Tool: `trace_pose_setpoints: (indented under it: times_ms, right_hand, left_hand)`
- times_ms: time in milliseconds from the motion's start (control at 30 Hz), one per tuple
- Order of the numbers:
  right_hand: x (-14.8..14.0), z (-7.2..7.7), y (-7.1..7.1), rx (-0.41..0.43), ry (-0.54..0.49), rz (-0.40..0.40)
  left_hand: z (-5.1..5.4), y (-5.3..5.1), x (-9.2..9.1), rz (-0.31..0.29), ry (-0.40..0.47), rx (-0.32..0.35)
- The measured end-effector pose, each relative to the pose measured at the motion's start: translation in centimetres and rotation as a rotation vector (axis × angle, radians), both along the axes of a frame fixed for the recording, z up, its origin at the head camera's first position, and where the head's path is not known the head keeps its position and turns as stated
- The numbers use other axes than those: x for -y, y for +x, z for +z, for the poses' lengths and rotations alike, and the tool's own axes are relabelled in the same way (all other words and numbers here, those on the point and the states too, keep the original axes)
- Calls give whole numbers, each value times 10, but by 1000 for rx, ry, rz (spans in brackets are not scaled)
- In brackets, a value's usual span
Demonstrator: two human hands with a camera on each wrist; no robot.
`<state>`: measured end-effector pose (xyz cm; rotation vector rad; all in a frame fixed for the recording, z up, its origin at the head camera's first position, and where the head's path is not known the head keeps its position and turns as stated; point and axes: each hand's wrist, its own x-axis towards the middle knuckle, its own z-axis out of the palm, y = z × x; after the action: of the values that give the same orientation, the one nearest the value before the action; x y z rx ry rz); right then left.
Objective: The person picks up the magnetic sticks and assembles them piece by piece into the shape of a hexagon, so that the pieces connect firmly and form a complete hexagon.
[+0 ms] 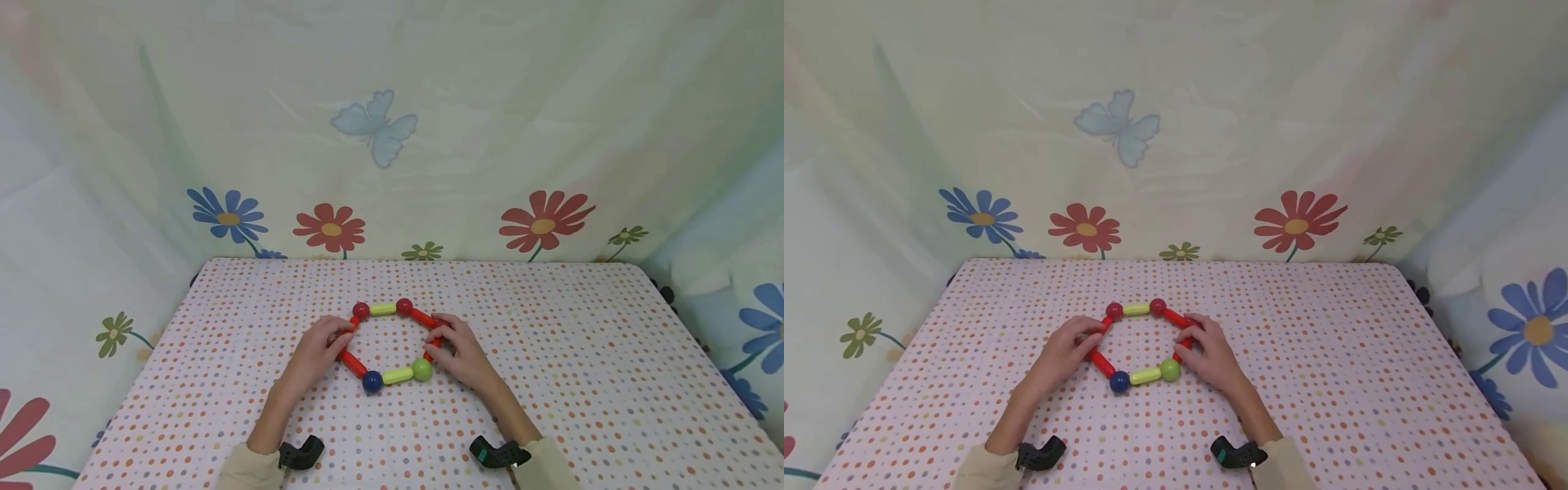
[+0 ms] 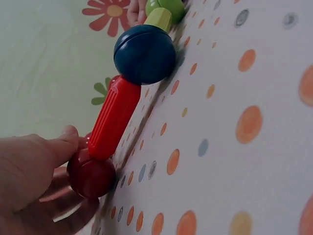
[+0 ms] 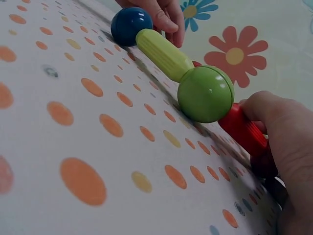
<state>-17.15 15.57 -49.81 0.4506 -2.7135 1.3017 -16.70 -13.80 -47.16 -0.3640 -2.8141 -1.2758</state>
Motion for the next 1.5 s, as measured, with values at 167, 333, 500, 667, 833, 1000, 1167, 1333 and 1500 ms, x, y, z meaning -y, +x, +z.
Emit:
trace_pose_setpoints:
  times_ms: [167, 333, 500, 667, 833, 1000, 1167, 1333, 1500]
  right_hand:
    - [0, 0, 0, -8, 48, -1]
    - [-1, 0, -1, -44, 128, -9]
    - [1, -3, -1, -113, 184, 28]
    - [4, -3, -2, -161, 226, 23]
    - [8, -2, -2, -147, 287, -4]
    - [10, -4, 0, -135, 299, -27]
    - [9, -5, 2, -131, 316, -29]
    - [9, -4, 4, -137, 337, -33]
    - [12, -1, 3, -146, 351, -45]
  left_hand:
    - [0, -1, -3, -15, -63, 20]
    - [1, -1, -3, -96, -45, 16]
    - [-2, -1, -1, -81, -35, -12]
    - [-3, -2, -3, -52, -56, -79]
    - [2, 3, -7, 2, -208, -70]
    - [4, 9, -12, -7, -260, -12]
    - [4, 11, -21, 16, -229, 18]
    - [2, 12, -25, 36, -236, 43]
    - [3, 11, -26, 48, -228, 41]
